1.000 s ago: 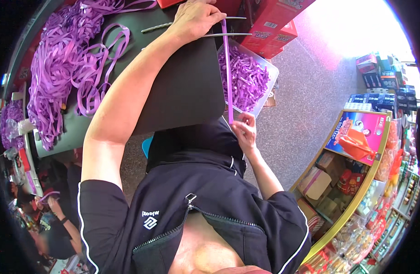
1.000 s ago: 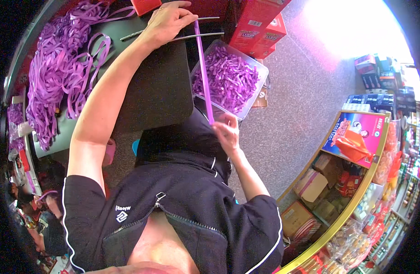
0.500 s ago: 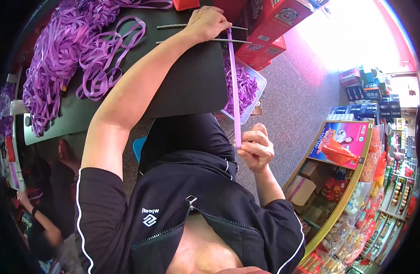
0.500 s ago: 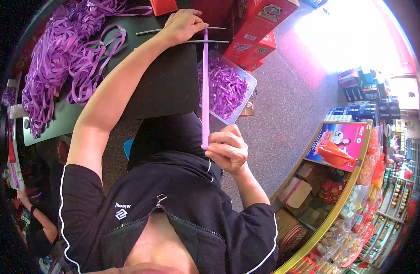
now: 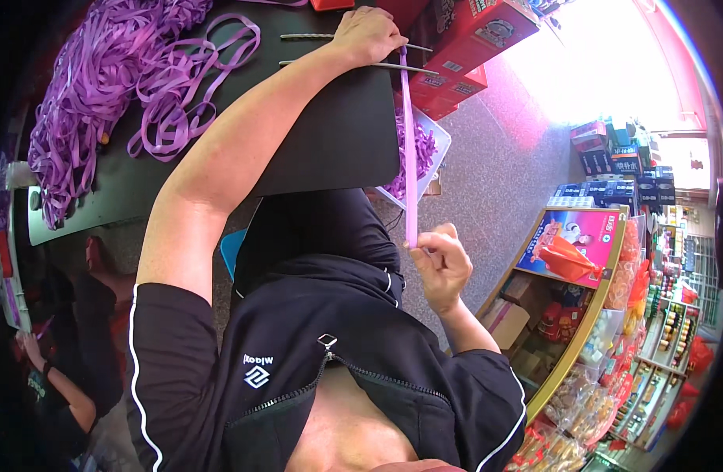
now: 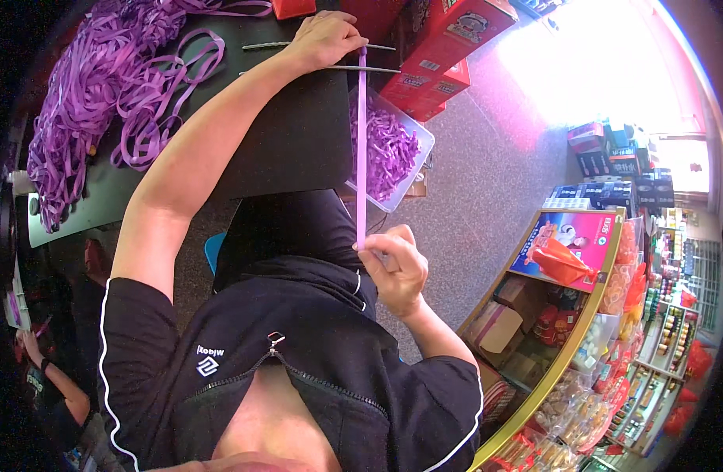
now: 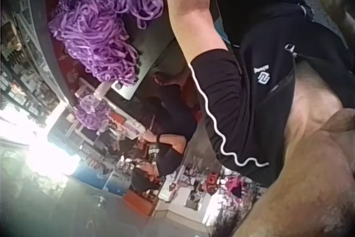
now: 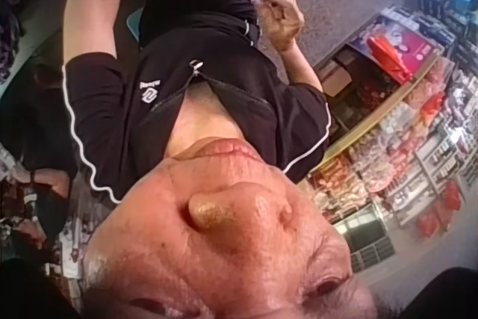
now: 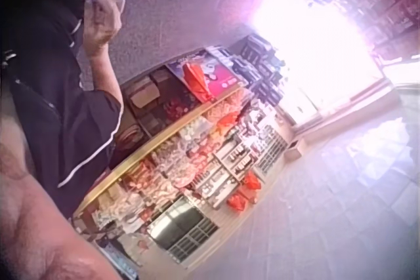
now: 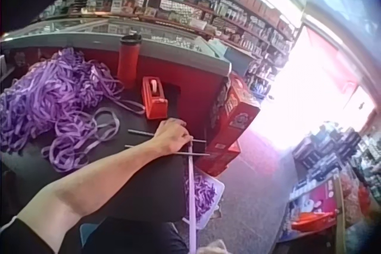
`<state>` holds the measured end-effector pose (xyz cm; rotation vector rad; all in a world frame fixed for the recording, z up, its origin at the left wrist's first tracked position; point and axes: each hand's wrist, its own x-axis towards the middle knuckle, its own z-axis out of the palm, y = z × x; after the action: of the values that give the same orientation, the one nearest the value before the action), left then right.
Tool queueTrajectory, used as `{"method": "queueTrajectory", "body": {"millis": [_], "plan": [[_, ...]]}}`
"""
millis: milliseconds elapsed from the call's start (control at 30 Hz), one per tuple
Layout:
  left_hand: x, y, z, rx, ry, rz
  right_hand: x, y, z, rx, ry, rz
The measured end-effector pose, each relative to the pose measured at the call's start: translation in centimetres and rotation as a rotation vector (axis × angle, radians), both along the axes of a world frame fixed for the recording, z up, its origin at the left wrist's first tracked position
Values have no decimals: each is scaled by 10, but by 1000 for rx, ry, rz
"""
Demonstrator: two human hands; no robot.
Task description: Wrapping purple ribbons around two metal rods to create bundles or loops for packaging.
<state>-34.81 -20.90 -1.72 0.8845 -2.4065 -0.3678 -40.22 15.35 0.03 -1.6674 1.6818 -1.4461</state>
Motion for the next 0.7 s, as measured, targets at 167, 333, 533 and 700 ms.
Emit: {"method": "queueTrajectory", "body": {"millis": [167, 333, 533, 700], "plan": [[0, 1, 0, -16, 11, 1, -6, -6, -2, -324, 85, -22], [5, 9, 10, 40, -28, 6, -31, -29, 32, -457, 166, 79], [-3, 8, 7, 43, 18, -7, -79, -120, 128, -483, -104, 385], [6, 6, 11, 24, -55, -16, -82, -257, 188, -279, -577, 291]]}}
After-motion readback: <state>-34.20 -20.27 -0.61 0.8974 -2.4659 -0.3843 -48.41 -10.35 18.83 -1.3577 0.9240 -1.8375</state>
